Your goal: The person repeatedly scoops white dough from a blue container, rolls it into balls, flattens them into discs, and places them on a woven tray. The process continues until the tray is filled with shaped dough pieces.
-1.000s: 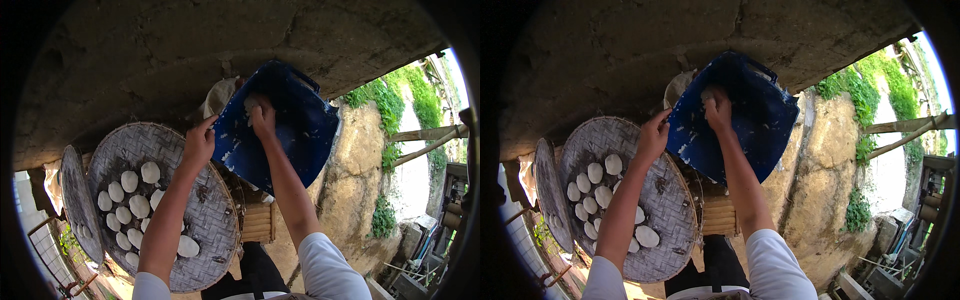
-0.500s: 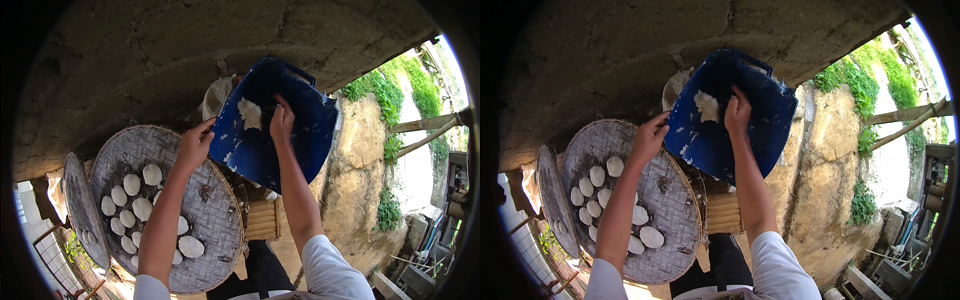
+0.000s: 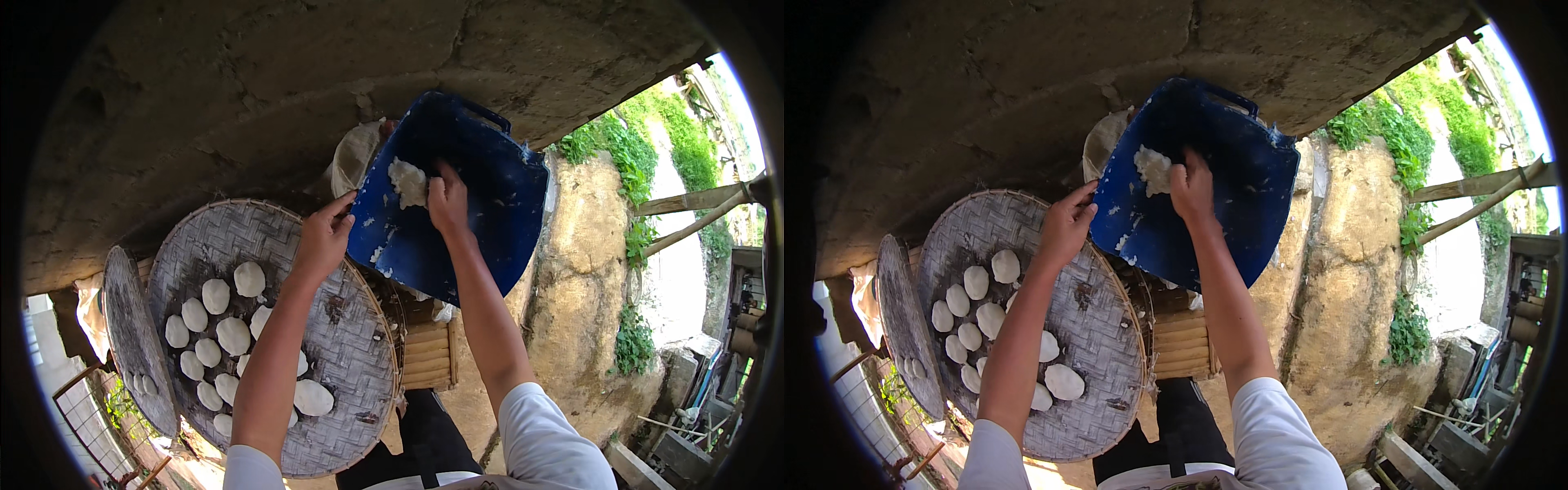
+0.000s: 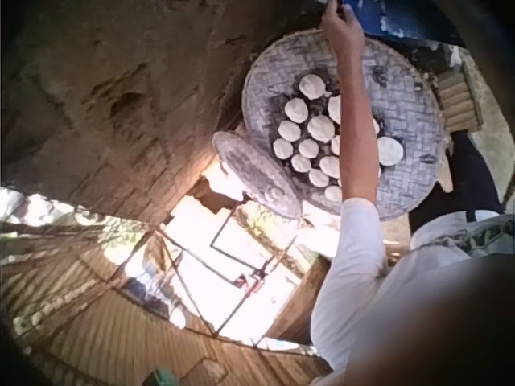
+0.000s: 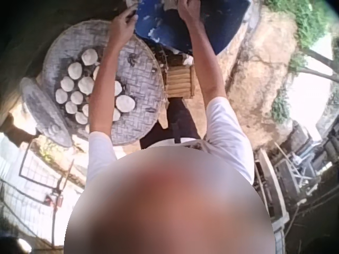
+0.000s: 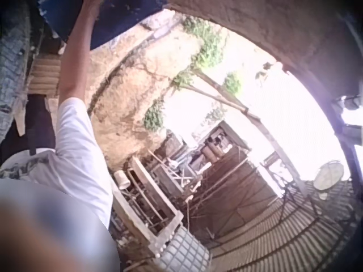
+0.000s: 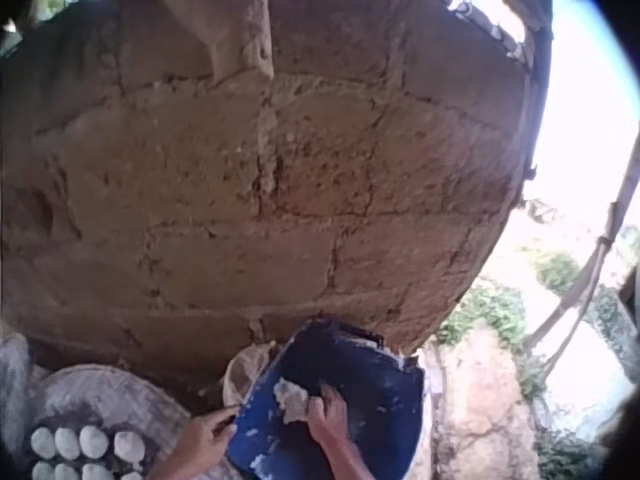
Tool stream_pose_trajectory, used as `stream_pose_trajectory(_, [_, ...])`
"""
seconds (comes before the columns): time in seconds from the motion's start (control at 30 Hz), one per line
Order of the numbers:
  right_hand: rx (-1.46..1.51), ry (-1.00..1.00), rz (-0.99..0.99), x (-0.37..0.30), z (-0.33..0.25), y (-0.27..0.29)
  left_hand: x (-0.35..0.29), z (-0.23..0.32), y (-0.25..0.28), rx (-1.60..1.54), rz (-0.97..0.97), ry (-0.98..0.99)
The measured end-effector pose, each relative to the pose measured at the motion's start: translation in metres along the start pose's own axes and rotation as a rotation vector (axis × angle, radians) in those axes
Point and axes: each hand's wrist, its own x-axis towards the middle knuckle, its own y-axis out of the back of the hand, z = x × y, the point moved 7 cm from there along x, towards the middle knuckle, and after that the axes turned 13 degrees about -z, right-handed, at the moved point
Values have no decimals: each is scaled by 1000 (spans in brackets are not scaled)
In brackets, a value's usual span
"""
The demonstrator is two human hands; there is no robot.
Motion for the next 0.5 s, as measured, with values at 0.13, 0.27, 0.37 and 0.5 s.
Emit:
stream_pose_trajectory(0.13, [-32, -96, -31, 1, 4, -21, 0, -5, -3, -33, 0, 44])
stream_pose_trajectory(0.27, [89, -117, 291, -2, -13, -38, -2, -3, -4, -43, 26, -10])
stream_pose_trajectory(0.37, [131, -95, 332, 1, -34, -59, -5, -4, -7, -34, 13, 1])
stream_pose_trajectory(0.5, [316, -175, 375, -1, -51, -72, -8, -4, -12, -78, -28, -8])
